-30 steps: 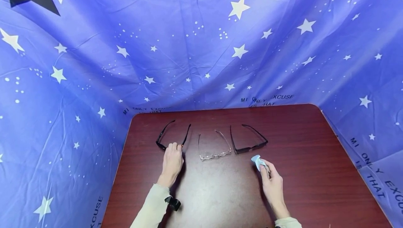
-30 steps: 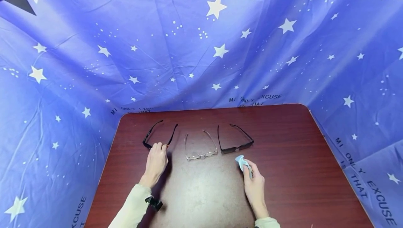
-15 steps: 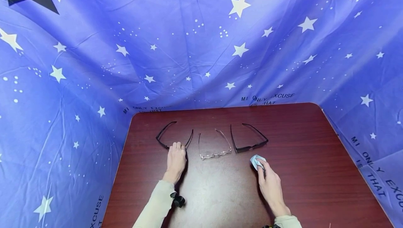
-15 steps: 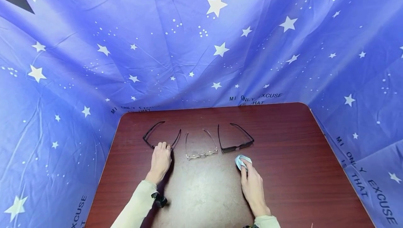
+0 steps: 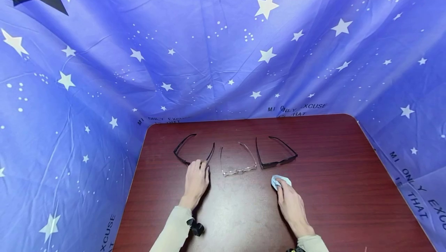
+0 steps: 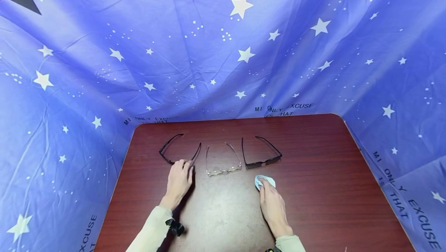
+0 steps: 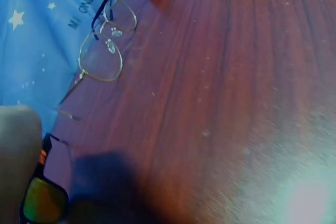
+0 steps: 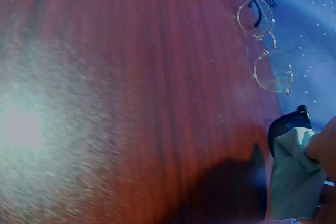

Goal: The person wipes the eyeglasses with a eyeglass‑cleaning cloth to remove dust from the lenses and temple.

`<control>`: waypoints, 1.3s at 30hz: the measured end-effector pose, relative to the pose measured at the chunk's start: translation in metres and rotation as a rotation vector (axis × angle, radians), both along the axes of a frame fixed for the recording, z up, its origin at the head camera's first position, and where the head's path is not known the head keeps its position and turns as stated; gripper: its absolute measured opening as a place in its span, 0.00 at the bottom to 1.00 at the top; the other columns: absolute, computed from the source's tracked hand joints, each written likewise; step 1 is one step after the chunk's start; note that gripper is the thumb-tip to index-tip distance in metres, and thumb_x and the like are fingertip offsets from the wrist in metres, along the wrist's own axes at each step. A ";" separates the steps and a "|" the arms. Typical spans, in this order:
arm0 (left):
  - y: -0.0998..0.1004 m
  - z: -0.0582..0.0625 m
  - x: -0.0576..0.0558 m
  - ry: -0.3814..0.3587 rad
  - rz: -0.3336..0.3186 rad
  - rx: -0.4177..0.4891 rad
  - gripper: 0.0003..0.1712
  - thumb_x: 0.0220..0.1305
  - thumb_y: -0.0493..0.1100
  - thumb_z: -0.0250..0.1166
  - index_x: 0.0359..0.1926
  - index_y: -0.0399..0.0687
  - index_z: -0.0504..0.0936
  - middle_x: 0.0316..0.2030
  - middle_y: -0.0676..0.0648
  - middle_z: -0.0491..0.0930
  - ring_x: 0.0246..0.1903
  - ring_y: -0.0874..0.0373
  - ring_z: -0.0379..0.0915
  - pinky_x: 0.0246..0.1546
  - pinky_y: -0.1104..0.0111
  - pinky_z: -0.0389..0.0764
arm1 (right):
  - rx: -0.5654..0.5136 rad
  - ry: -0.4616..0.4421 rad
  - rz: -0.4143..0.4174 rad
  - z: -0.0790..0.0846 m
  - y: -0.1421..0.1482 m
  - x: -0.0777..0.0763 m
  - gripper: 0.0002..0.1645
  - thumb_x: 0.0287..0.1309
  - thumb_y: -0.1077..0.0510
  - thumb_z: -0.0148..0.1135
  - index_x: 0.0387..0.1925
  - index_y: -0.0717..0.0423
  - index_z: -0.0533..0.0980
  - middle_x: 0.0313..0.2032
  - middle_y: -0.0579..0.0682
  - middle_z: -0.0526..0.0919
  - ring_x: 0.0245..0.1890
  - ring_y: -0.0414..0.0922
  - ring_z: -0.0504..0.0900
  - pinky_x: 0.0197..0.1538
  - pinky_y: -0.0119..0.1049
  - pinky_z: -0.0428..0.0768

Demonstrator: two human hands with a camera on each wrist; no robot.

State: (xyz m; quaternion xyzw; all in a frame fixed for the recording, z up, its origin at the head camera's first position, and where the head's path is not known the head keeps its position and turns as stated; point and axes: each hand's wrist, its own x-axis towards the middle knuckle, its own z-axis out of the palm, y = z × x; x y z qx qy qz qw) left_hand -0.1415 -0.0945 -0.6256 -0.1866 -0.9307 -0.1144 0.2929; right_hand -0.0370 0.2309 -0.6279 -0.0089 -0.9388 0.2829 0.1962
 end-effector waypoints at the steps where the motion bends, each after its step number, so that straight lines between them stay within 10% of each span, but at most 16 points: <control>1: -0.002 -0.001 0.002 0.016 -0.024 0.062 0.11 0.60 0.37 0.71 0.43 0.38 0.83 0.38 0.42 0.78 0.39 0.44 0.76 0.45 0.55 0.79 | 0.006 -0.009 0.007 -0.002 -0.001 0.001 0.15 0.66 0.68 0.61 0.53 0.60 0.80 0.46 0.61 0.88 0.43 0.63 0.87 0.40 0.62 0.81; 16: -0.023 -0.013 0.024 0.006 -0.028 0.360 0.17 0.59 0.32 0.69 0.51 0.35 0.84 0.50 0.35 0.82 0.51 0.38 0.77 0.56 0.51 0.76 | 0.037 -0.007 0.034 -0.019 -0.002 0.005 0.20 0.60 0.71 0.63 0.54 0.59 0.79 0.53 0.65 0.85 0.43 0.65 0.87 0.34 0.63 0.81; 34: -0.025 -0.011 0.027 -0.007 -0.009 0.382 0.23 0.58 0.34 0.73 0.55 0.36 0.82 0.57 0.34 0.79 0.56 0.37 0.74 0.60 0.44 0.73 | -0.093 -0.120 0.042 -0.011 0.010 0.002 0.26 0.65 0.61 0.67 0.63 0.58 0.75 0.55 0.64 0.84 0.53 0.65 0.83 0.51 0.65 0.80; 39: -0.026 -0.010 0.025 0.004 0.005 0.351 0.25 0.59 0.36 0.72 0.58 0.35 0.81 0.61 0.31 0.76 0.60 0.34 0.72 0.63 0.41 0.71 | -0.111 -0.044 0.075 -0.005 0.017 -0.002 0.29 0.61 0.60 0.72 0.63 0.57 0.76 0.58 0.59 0.83 0.58 0.60 0.81 0.61 0.49 0.77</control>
